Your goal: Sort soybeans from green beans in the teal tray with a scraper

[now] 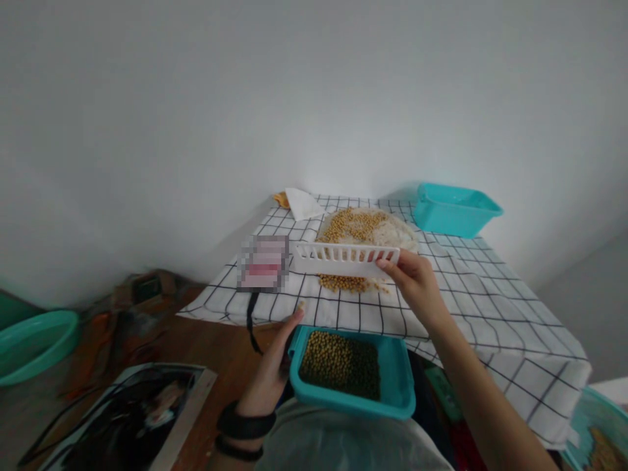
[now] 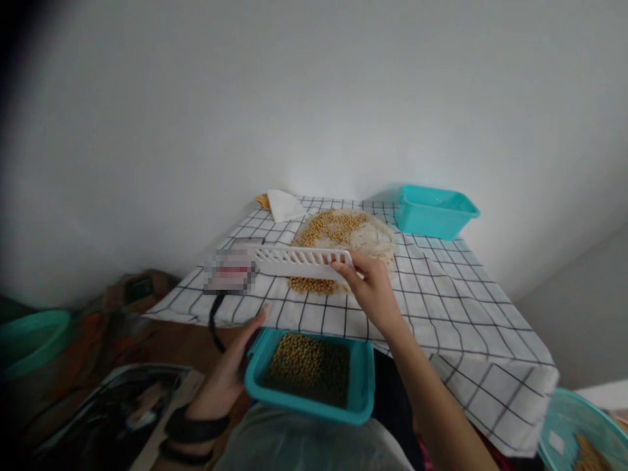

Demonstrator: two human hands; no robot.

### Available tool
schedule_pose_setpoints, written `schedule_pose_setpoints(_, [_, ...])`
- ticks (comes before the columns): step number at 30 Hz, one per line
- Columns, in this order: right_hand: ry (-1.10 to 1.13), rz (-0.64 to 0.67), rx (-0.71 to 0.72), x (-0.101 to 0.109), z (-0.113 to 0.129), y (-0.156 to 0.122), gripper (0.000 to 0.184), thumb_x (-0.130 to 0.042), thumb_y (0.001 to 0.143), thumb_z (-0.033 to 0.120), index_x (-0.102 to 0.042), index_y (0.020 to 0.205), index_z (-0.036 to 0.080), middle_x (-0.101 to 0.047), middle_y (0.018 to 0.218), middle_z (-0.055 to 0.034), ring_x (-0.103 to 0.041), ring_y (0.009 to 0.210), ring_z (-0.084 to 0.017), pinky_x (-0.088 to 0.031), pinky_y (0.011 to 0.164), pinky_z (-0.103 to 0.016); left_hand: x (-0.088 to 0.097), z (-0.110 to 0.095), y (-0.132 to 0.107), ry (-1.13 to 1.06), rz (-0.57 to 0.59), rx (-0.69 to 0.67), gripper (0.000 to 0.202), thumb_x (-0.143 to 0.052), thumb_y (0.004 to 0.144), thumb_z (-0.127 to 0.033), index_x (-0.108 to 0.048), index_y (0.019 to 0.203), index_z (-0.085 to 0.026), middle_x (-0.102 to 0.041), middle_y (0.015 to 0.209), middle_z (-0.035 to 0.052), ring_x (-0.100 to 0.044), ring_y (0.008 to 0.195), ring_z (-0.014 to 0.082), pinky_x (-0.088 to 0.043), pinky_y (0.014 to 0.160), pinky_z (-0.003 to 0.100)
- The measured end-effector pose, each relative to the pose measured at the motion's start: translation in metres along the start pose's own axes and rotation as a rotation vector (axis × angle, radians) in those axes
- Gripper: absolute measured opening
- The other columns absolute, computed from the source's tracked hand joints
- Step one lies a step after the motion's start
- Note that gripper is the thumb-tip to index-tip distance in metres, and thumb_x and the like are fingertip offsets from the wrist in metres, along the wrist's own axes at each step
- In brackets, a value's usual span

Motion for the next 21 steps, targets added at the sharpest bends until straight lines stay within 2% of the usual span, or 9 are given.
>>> schedule_pose_setpoints(4, [0.003,-0.065,-0.065,0.017,-0.003,-0.021,0.022,-0.066,0.091,0.04,-0.077,0.082,0.023,-0.074,0.078,-0.0023,-0.066,0.077,-0.022,-0.049,0.072,-0.033,-0.001,-0.001,-0.003,-0.031,-0.005,-0.003,0.028,-0.081,0.079,-0.03,-0.077,0.106,-0.022,-0.081,0.094,0.0005,-0.075,0.085,0.0145,-0.058,0.073,0.02])
schedule_pose_setpoints(7, [0.025,-0.139,-0.101,0.027,-0.002,-0.028,0.02,-0.068,0.089,0.041,-0.078,0.086,0.025,-0.077,0.085,-0.0036,-0.068,0.079,-0.024,-0.051,0.071,-0.034,-0.006,-0.004,-0.007,-0.037,-0.019,0.018,0.023,-0.079,0.081,-0.028,-0.078,0.102,-0.02,-0.082,0.089,0.0012,-0.076,0.08,0.0161,-0.06,0.07,0.023])
schedule_pose_setpoints(10, [0.031,-0.153,-0.095,0.028,0.003,-0.031,0.019,-0.068,0.089,0.041,-0.078,0.087,0.025,-0.077,0.086,-0.0034,-0.07,0.08,-0.024,-0.052,0.071,-0.034,-0.012,-0.008,-0.011,-0.045,-0.044,0.028,0.015,-0.078,0.082,-0.026,-0.078,0.096,-0.021,-0.082,0.087,0.0007,-0.076,0.077,0.0156,-0.06,0.069,0.023])
schedule_pose_setpoints(15, [-0.048,-0.005,-0.024,0.01,0.019,-0.03,0.023,-0.064,0.093,0.039,-0.077,0.084,0.022,-0.076,0.081,-0.0027,-0.069,0.076,-0.022,-0.051,0.068,-0.031,-0.011,-0.008,-0.011,-0.043,-0.046,0.015,0.016,-0.08,0.079,-0.026,-0.077,0.094,-0.02,-0.082,0.087,0.0013,-0.076,0.077,0.0162,-0.059,0.069,0.024])
schedule_pose_setpoints(18, [-0.092,0.112,0.11,-0.003,0.035,-0.023,0.024,-0.061,0.096,0.036,-0.073,0.082,0.02,-0.073,0.076,-0.0025,-0.067,0.07,-0.018,-0.048,0.064,-0.027,-0.008,-0.006,-0.008,-0.029,-0.024,0.01,0.026,-0.085,0.074,-0.029,-0.077,0.096,-0.019,-0.08,0.081,0.0004,-0.075,0.071,0.0166,-0.059,0.067,0.025])
schedule_pose_setpoints(21, [-0.09,0.271,0.242,-0.013,0.051,-0.011,0.022,-0.055,0.101,0.033,-0.072,0.093,0.02,-0.073,0.085,-0.004,-0.068,0.079,-0.018,-0.05,0.072,-0.027,-0.008,-0.005,-0.007,-0.02,0.004,0.013,0.028,-0.081,0.077,-0.033,-0.077,0.101,-0.02,-0.08,0.083,0.0006,-0.074,0.07,0.0164,-0.059,0.066,0.025])
Point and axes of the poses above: each hand's wrist, its own y-axis towards the middle knuckle, its own x-axis out of the back of the hand, z = x × y, the point moved 2 cm from there along y, towards the middle knuckle
